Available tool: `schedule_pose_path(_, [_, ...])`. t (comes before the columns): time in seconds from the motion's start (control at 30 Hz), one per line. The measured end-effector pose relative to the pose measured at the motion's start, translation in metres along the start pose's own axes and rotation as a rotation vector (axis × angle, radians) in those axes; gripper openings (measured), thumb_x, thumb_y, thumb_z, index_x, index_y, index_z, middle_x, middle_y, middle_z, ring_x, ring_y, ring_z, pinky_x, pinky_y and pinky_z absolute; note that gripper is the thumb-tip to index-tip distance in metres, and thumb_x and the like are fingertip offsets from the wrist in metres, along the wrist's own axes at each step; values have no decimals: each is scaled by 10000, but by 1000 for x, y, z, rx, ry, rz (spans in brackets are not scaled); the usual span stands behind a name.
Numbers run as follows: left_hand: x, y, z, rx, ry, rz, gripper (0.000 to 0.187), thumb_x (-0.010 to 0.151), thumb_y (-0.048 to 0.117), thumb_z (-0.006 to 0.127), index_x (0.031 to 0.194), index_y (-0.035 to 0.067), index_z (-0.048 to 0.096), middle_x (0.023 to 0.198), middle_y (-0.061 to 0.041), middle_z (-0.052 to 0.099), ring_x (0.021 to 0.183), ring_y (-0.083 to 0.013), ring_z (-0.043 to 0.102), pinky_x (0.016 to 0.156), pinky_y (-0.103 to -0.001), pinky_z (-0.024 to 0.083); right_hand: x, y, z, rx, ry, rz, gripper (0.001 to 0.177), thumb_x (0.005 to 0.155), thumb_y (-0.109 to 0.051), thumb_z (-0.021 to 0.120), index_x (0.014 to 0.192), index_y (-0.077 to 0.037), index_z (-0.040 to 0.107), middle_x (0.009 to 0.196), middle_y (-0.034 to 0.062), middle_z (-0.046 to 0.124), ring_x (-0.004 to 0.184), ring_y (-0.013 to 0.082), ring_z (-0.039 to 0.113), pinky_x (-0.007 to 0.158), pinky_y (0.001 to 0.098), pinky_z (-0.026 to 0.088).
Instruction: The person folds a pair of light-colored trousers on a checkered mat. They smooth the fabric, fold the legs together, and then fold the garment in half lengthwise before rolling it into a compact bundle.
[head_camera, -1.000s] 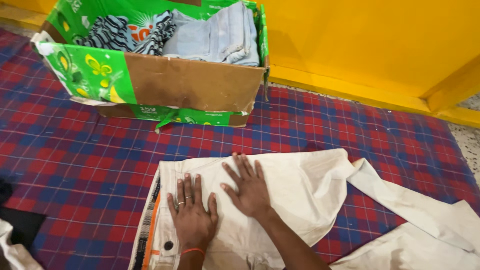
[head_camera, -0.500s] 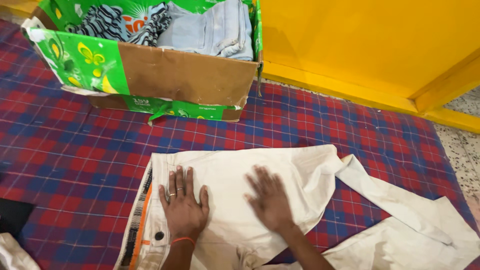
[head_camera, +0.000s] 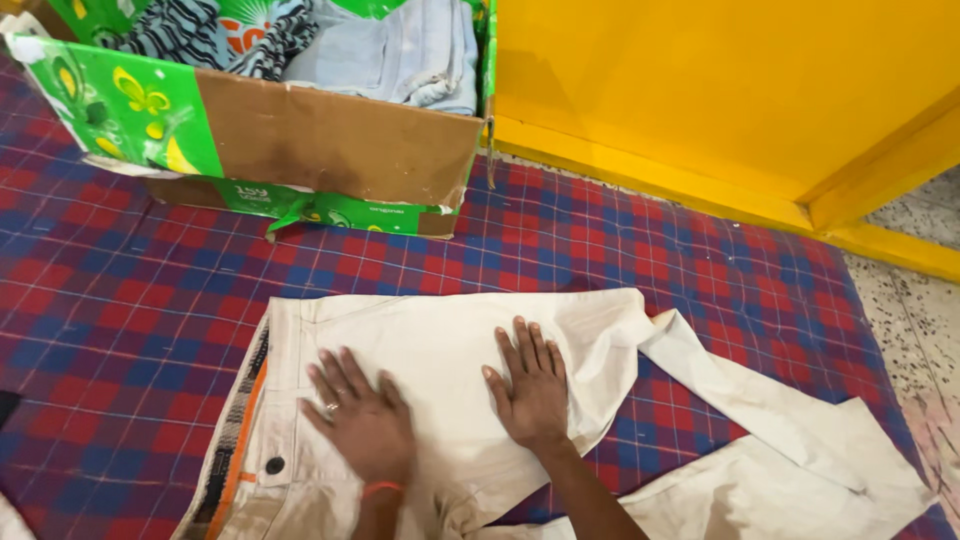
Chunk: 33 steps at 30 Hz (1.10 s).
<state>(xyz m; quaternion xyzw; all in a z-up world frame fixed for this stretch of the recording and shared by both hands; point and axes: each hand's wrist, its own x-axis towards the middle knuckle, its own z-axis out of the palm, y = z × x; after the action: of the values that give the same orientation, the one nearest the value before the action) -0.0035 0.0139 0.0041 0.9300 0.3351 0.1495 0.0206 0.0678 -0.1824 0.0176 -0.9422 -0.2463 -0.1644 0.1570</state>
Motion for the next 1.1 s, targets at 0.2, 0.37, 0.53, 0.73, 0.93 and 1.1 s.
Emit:
schedule_pose_path(0.2, [-47, 43, -4, -450, 53, 309, 697, 1022, 509, 347, 1532, 35, 381, 1643, -206, 285, 1554, -323, 210, 1254, -553, 68, 4, 1, -4, 20, 4, 6, 599, 1037, -458, 463, 1523, -110, 497, 1626, 185, 384, 1522, 365, 315, 1216, 537, 209])
schedule_pose_path(0.37, [11, 2, 8, -308, -17, 374, 711, 1005, 541, 335, 1558, 95, 362, 1640, -112, 307, 1540, -268, 219, 1259, -538, 72, 1, 2, -2, 8, -36, 29, 610, 1041, -480, 435, 1524, -110, 480, 1631, 183, 368, 1524, 362, 299, 1212, 535, 198])
schedule_pose_path(0.53, [46, 2, 15, -209, -33, 400, 677, 972, 549, 330, 1540, 182, 363, 1636, -67, 318, 1523, -249, 231, 1222, -592, 64, 5, 2, -5, -17, -98, 26, 629, 1057, -476, 384, 1556, -96, 427, 1661, 167, 321, 1544, 347, 249, 1225, 545, 155])
schedule_pose_path(0.73, [67, 8, 15, -189, -73, 380, 666, 978, 548, 350, 1551, 210, 380, 1633, -86, 333, 1533, -283, 237, 1229, -611, 69, 25, 6, -14, 42, -329, -293, 601, 1078, -464, 369, 1588, -147, 409, 1695, 142, 274, 1567, 339, 212, 1237, 566, 110])
schedule_pose_path(0.93, [72, 10, 13, -245, -60, 376, 653, 981, 531, 380, 1533, 185, 432, 1608, -126, 374, 1523, -322, 258, 1222, -621, 76, 62, 20, 2, 85, -342, -276, 611, 1062, -490, 390, 1583, -170, 404, 1683, 153, 274, 1559, 338, 211, 1236, 534, 133])
schedule_pose_path(1.1, [71, 11, 9, -263, -62, 364, 637, 971, 519, 407, 1514, 188, 454, 1588, -134, 401, 1514, -326, 283, 1219, -625, 91, 69, 2, 28, -13, -168, 31, 588, 1057, -459, 385, 1571, -175, 405, 1664, 150, 300, 1551, 329, 231, 1227, 535, 136])
